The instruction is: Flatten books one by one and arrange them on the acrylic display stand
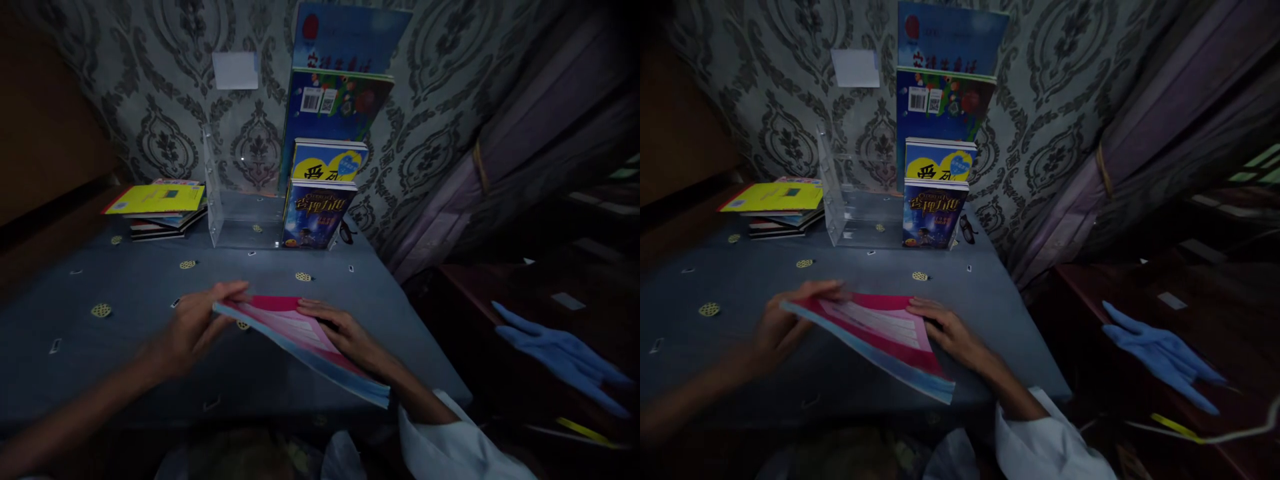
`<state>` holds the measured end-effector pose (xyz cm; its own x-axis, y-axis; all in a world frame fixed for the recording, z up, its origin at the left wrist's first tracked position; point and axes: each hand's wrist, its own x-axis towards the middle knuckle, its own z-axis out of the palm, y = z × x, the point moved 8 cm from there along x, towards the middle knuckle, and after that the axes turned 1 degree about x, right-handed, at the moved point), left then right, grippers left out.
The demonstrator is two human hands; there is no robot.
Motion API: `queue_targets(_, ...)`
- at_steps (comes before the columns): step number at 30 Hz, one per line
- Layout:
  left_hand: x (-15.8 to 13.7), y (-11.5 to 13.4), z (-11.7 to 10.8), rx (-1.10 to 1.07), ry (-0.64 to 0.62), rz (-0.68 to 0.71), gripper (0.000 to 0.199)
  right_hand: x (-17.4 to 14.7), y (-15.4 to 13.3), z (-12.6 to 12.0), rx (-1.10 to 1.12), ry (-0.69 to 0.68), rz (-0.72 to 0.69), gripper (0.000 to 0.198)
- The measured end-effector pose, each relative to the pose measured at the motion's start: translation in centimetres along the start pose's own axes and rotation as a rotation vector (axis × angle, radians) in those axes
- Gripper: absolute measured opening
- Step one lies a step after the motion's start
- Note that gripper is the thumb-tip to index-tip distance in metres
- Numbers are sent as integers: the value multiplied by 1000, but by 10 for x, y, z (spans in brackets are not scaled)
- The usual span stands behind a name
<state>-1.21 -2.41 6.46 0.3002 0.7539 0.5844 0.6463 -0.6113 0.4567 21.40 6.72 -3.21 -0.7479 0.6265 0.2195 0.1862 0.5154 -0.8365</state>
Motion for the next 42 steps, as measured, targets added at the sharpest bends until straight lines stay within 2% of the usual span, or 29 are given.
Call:
queue_targets(3,13,-21,1,18,54,-170,39,5,3,-7,10,159,32,40)
queue_targets(7,26,-43,-2,-79,147,-272,46,12,-3,-13,41,294,67,39)
queue_targets(10,31,-64,2,-217,173,-368,60,18,-6,-9,98,283,122,39)
queue_targets(14,26,-93,25,-434,104,-508,72,20,3,2,170,247,234,42)
queue_targets(19,15,-121,50,-443,-14,-629,81,17,18,13,201,198,340,40)
queue_targets(24,14,-131,57,-154,-179,-574,69,18,19,19,217,145,429,47)
queue_targets(29,15,-128,59,148,-333,-508,49,20,18,21,222,105,479,59)
queue_targets(33,16,-126,59,477,-442,-493,39,21,19,20,172,63,488,62)
queue_targets(37,24,-124,59,618,-419,-398,36,27,20,7,-147,78,446,62)
queue_targets(42,28,-136,64,518,-384,-331,43,46,13,-1,-502,137,301,52)
